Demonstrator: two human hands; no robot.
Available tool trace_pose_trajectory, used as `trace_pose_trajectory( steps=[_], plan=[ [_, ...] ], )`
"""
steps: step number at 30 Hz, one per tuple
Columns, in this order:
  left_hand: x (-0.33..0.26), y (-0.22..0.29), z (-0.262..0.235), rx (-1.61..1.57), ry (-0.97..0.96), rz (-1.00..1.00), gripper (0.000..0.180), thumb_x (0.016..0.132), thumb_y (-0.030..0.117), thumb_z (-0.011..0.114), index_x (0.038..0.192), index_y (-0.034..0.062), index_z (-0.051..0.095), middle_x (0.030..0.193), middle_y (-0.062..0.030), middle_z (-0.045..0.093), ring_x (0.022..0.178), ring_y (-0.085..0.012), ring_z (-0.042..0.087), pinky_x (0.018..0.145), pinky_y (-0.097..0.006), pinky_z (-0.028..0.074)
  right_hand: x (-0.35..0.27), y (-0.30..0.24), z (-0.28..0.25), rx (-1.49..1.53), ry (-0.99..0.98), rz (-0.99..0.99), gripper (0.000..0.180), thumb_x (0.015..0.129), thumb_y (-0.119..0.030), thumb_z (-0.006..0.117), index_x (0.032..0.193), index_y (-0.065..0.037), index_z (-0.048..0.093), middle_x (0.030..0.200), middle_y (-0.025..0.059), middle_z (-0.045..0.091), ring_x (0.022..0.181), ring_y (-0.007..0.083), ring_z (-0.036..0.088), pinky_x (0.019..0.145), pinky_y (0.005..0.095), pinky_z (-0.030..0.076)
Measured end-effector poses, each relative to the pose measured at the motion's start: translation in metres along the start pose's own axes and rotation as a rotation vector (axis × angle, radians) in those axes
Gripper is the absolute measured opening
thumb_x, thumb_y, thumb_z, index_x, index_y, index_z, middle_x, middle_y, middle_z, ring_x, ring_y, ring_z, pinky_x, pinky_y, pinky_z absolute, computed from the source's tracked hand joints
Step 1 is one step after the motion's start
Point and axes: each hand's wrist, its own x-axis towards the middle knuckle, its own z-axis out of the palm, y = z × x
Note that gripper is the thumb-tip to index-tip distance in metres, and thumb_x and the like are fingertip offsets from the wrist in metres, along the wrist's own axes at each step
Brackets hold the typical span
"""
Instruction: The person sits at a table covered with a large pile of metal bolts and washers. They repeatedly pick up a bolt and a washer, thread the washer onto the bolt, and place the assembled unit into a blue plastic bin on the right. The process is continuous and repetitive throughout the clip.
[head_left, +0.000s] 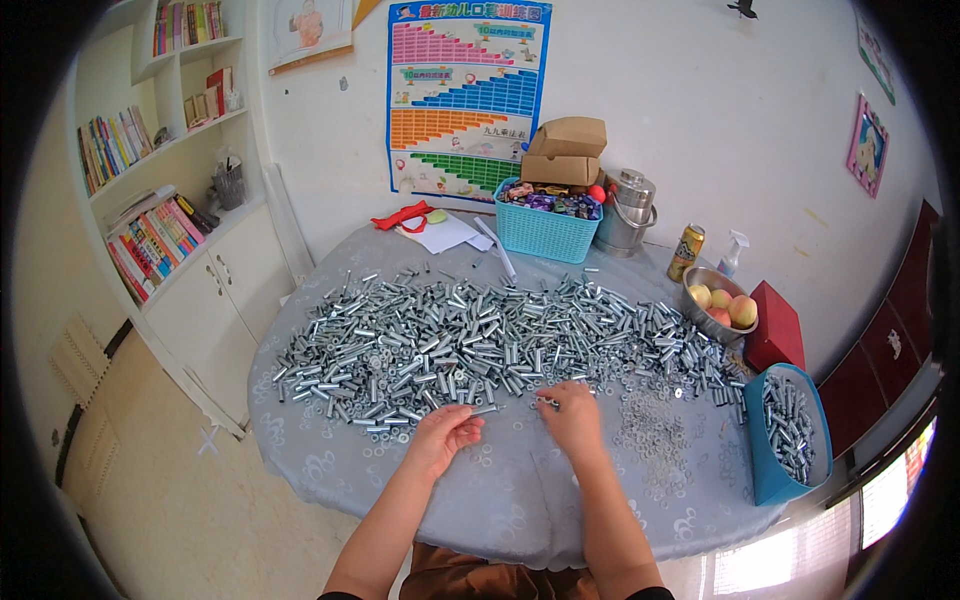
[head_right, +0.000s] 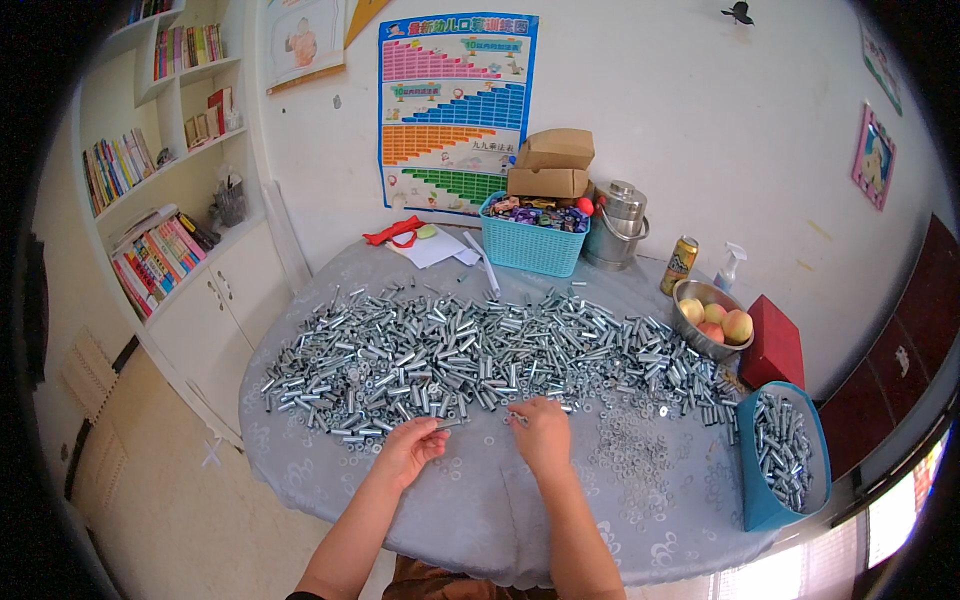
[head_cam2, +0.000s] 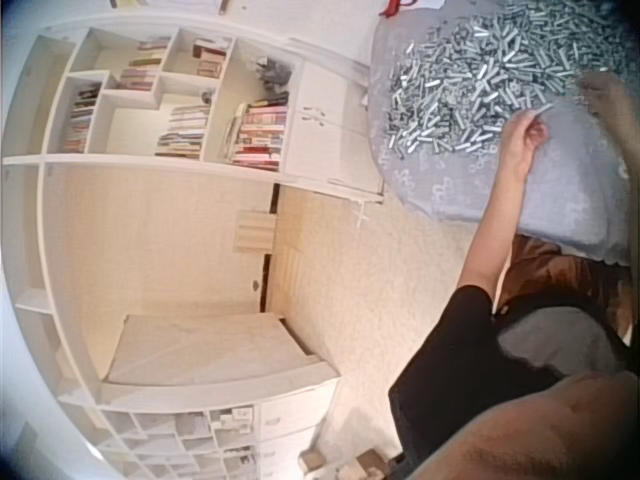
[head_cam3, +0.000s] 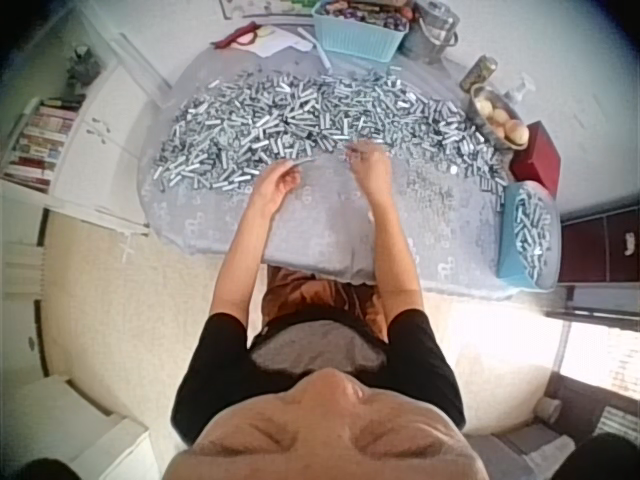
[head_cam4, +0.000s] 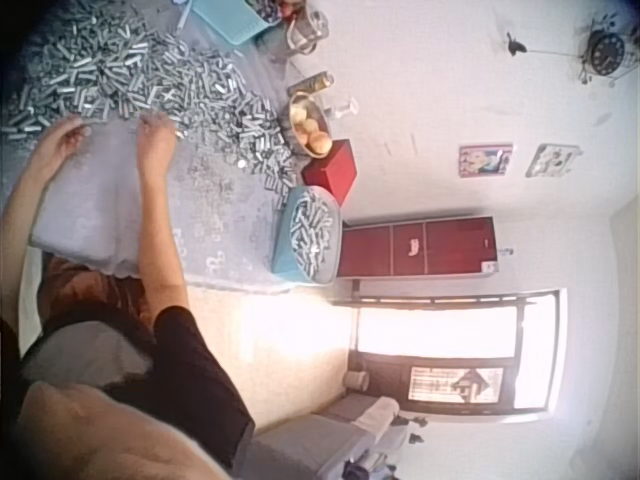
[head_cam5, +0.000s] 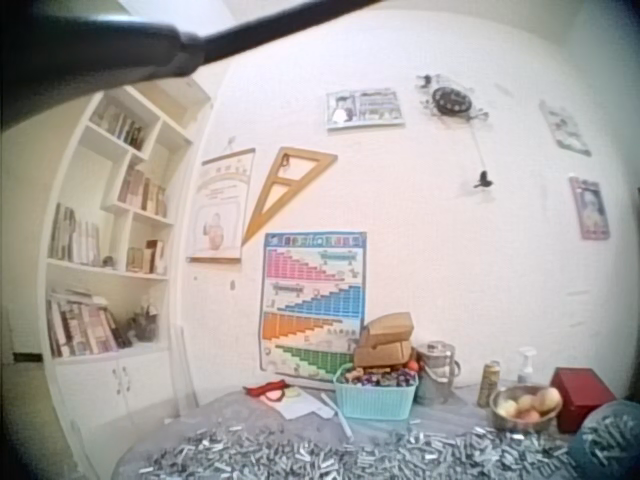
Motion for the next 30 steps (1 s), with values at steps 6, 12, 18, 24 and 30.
trace_pose_trajectory(
  steps=[6, 12, 18, 24, 30],
  plan=[
    [-0.001, 0.001, 0.002, 0.011, 0.013, 0.018, 0.016, 0.084, 0.008, 0.056, 0.095, -0.0041, 0.058, 0.084, -0.0165, 0.064, 0.067, -0.0167, 0.063, 0.064, -0.028, 0.054, -0.005, -0.003, 0.009, -0.151, -0.110, -0.015, 0.016, 0.066, -0.012, 0.069, 0.082, -0.009, 0.069, 0.078, 0.0072, 0.059, 0.080, 0.0280, 0.055, 0.071, 0.0364, 0.044],
    [-0.001, 0.001, 0.000, 0.002, 0.017, 0.029, 0.017, 0.085, 0.008, 0.056, 0.096, -0.0041, 0.059, 0.084, -0.0164, 0.064, 0.067, -0.0160, 0.063, 0.064, -0.028, 0.054, 0.002, -0.021, 0.001, 0.298, -0.144, 0.179, 0.016, 0.071, -0.013, 0.070, 0.086, -0.008, 0.069, 0.088, 0.0056, 0.063, 0.082, 0.0186, 0.057, 0.074, 0.0274, 0.043],
    [0.001, 0.000, 0.000, 0.013, 0.021, 0.010, 0.017, 0.085, 0.009, 0.056, 0.096, -0.0039, 0.059, 0.084, -0.0158, 0.065, 0.067, -0.0153, 0.063, 0.064, -0.027, 0.054, 0.002, -0.038, 0.002, 0.698, -0.193, 0.194, 0.021, 0.074, -0.005, 0.068, 0.095, -0.008, 0.068, 0.090, 0.0044, 0.063, 0.083, 0.0125, 0.056, 0.072, 0.0248, 0.044],
    [0.000, 0.000, 0.001, 0.021, 0.029, 0.016, 0.017, 0.085, 0.009, 0.056, 0.095, -0.0038, 0.059, 0.083, -0.0152, 0.065, 0.066, -0.0151, 0.063, 0.064, -0.027, 0.054, 0.000, -0.038, 0.004, 0.720, -0.201, 0.139, 0.020, 0.073, -0.005, 0.069, 0.092, -0.005, 0.068, 0.091, 0.0046, 0.064, 0.086, 0.0125, 0.056, 0.074, 0.0247, 0.043],
    [-0.001, 0.000, 0.005, 0.080, 0.045, 0.046, 0.016, 0.084, 0.009, 0.058, 0.093, -0.0037, 0.060, 0.082, -0.0150, 0.064, 0.065, -0.0160, 0.062, 0.063, -0.028, 0.054, 0.000, -0.040, 0.002, 0.601, -0.283, 0.135, 0.015, 0.078, -0.012, 0.066, 0.090, -0.003, 0.067, 0.089, 0.0082, 0.064, 0.080, 0.0146, 0.057, 0.070, 0.0261, 0.045]
  ],
)
